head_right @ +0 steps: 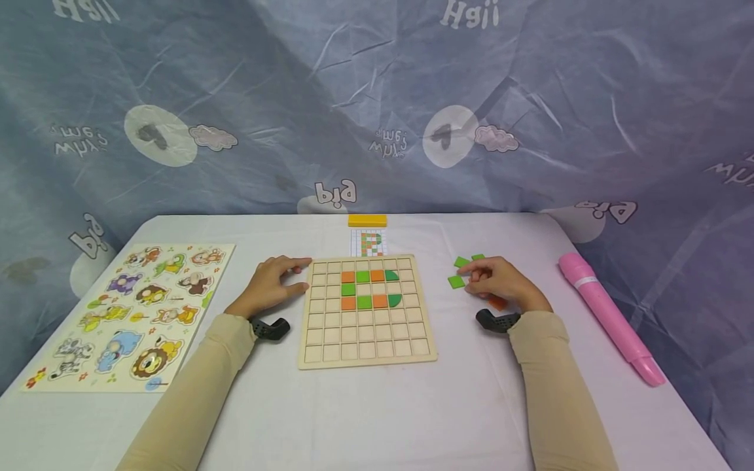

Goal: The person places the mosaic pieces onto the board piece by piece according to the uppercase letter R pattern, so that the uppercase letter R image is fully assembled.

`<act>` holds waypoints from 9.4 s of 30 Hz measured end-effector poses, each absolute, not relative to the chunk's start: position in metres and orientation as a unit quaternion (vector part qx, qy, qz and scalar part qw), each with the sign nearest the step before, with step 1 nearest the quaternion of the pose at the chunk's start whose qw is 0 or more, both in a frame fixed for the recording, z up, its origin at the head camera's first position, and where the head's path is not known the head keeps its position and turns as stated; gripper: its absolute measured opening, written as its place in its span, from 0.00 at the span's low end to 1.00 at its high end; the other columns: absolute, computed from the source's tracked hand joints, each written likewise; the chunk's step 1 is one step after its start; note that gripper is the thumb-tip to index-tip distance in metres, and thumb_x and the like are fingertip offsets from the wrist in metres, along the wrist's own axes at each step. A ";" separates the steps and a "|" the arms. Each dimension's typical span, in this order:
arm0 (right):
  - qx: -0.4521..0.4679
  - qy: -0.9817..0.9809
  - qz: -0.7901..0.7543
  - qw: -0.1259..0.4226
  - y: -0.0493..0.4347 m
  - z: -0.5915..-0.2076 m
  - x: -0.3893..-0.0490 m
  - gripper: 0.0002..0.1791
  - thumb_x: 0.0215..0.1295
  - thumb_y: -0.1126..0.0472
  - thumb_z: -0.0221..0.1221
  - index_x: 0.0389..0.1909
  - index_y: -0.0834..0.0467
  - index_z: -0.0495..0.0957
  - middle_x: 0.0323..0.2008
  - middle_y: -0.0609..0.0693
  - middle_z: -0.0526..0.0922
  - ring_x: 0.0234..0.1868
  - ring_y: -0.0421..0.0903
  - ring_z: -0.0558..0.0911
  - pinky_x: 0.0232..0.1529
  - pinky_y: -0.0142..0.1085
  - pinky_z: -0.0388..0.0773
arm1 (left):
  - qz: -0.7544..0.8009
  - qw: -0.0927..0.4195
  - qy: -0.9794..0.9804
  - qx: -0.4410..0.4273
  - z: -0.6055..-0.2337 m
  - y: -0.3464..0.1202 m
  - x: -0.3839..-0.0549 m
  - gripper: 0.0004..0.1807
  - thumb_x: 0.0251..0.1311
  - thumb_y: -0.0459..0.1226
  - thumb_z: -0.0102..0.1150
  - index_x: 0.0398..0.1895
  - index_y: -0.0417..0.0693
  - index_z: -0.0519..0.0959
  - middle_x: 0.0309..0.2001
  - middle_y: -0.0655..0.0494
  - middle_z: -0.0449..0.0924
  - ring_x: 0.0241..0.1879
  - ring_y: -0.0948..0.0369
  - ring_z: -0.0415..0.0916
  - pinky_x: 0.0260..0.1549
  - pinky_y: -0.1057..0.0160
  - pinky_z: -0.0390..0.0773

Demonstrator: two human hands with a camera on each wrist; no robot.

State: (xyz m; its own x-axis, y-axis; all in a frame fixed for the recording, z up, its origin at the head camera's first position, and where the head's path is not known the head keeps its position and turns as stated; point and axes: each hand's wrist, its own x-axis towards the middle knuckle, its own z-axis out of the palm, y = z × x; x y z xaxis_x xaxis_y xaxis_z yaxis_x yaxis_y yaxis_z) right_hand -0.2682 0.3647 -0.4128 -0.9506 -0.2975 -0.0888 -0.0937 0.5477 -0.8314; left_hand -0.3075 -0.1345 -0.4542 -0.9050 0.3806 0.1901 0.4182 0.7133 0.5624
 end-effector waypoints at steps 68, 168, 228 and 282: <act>-0.154 0.895 -0.403 0.113 0.254 -0.398 -0.272 0.18 0.67 0.67 0.71 0.55 0.69 0.84 0.37 0.53 0.88 0.22 0.45 0.78 0.29 0.38 0.77 | -0.307 0.026 -0.928 -0.209 -0.451 -0.133 -0.307 0.32 0.63 0.45 0.70 0.71 0.48 0.82 0.47 0.52 0.81 0.46 0.51 0.71 0.58 0.45 0.65; -0.002 0.930 -0.368 0.015 0.406 -0.415 -0.226 0.20 0.82 0.65 0.56 0.66 0.73 0.75 0.34 0.55 0.79 0.28 0.40 0.76 0.29 0.33 0.79 | -0.313 0.032 -0.926 -0.208 -0.449 -0.133 -0.309 0.32 0.63 0.44 0.71 0.71 0.47 0.82 0.47 0.52 0.82 0.46 0.50 0.72 0.57 0.45 0.65; -0.056 0.910 -0.410 0.021 0.348 -0.395 -0.223 0.21 0.72 0.66 0.67 0.61 0.73 0.78 0.45 0.63 0.89 0.26 0.40 0.81 0.27 0.35 0.81 | -0.312 0.033 -0.925 -0.213 -0.456 -0.135 -0.310 0.32 0.63 0.45 0.71 0.70 0.48 0.83 0.48 0.53 0.82 0.47 0.50 0.73 0.59 0.44 0.66; -0.270 0.879 -0.379 0.102 0.188 -0.411 -0.237 0.09 0.65 0.67 0.73 0.44 0.62 0.86 0.30 0.43 0.86 0.30 0.41 0.77 0.37 0.33 0.75 | -0.297 0.035 -0.928 -0.224 -0.454 -0.136 -0.313 0.35 0.59 0.48 0.69 0.71 0.50 0.82 0.45 0.56 0.80 0.47 0.51 0.72 0.57 0.45 0.66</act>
State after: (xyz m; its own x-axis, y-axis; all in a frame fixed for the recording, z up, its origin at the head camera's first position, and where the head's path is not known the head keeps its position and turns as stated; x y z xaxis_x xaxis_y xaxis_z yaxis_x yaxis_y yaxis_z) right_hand -0.2368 0.1880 -0.4111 -0.8338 -0.5515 0.0252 -0.3966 0.5666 -0.7223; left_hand -0.3127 -0.1361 -0.4544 -0.8973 0.3950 0.1973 0.4361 0.7232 0.5355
